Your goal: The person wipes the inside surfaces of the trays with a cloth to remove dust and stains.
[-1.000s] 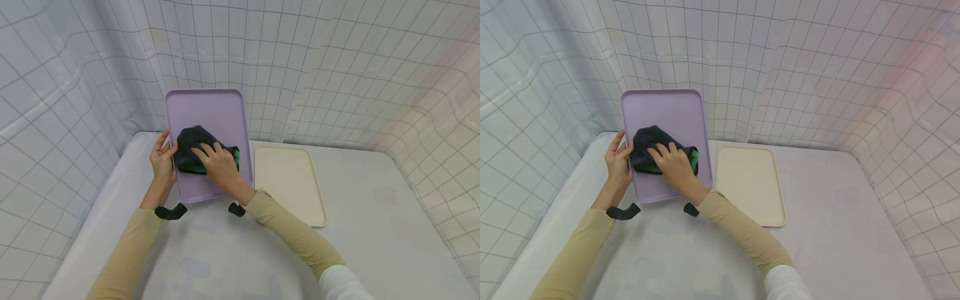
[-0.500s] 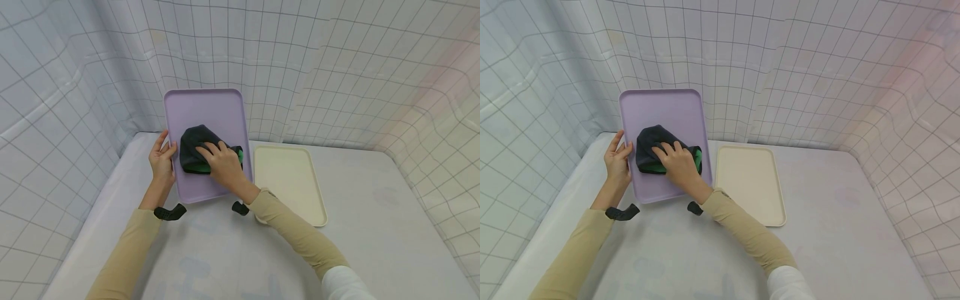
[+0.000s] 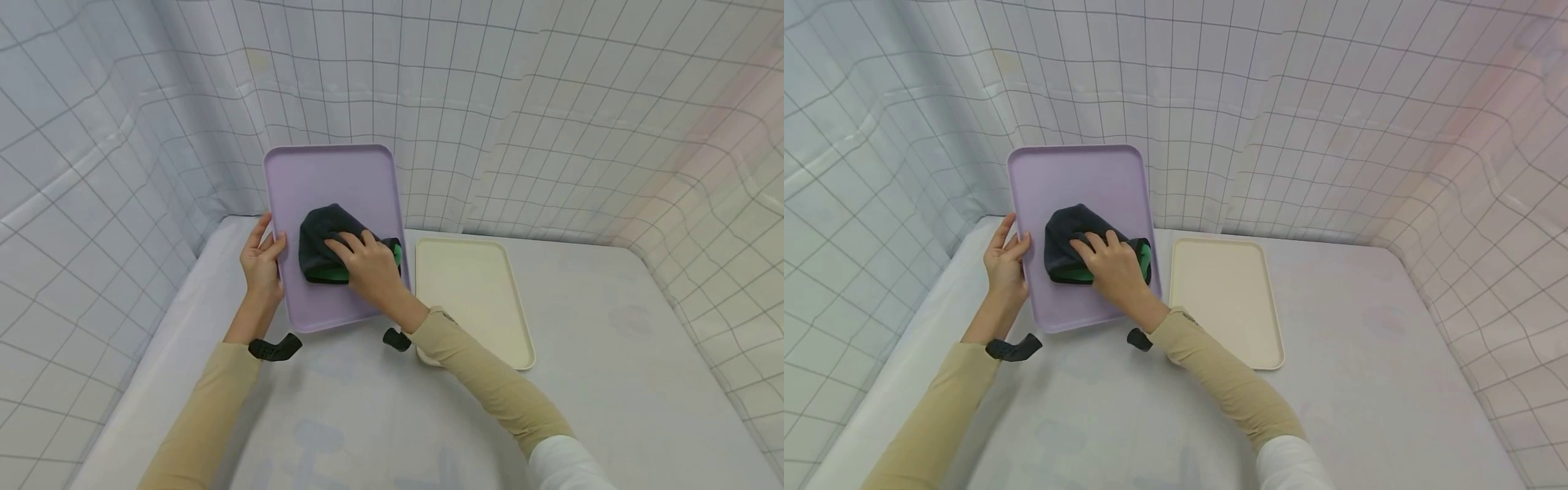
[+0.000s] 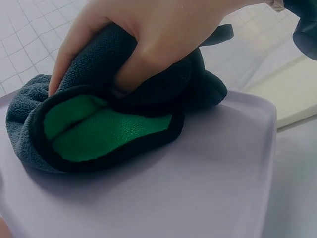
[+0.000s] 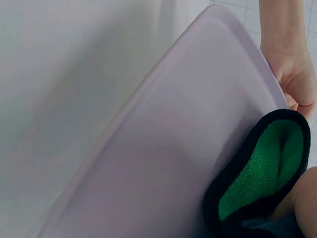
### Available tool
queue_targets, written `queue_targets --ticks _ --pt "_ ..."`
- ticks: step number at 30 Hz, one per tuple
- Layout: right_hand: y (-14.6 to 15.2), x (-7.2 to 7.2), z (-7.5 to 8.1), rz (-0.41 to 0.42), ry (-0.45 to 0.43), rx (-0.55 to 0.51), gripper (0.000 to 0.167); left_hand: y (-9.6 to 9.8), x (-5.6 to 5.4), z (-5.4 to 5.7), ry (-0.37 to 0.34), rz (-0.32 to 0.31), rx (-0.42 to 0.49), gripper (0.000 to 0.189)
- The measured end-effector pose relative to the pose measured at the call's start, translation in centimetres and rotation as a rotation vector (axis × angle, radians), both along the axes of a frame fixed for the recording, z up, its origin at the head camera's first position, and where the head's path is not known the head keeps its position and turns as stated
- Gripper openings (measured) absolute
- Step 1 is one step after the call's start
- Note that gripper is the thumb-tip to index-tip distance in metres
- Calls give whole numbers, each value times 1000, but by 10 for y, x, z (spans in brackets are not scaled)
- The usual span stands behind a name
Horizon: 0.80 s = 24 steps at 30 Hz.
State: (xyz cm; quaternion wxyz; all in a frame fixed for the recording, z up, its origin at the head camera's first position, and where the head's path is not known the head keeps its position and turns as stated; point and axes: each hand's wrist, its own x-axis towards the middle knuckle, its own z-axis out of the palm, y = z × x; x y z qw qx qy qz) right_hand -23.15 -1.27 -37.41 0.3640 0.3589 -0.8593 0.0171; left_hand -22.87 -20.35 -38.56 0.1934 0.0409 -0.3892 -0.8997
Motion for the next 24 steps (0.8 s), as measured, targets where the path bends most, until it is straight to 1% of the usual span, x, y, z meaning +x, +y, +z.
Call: queue_targets --ticks 10,15,17,24 --pt "5 0 3 -26 6 -4 41 -2 3 5 -12 -11 3 36" --pt "7 1 5 -52 5 -8 43 -3 5 7 -8 -13 -2 36" --pt "7 2 6 -57 4 -9 43 -3 5 8 -7 -8 -16 36" --pt "10 4 8 -77 -8 -25 43 -5 5 9 5 -7 -19 35"
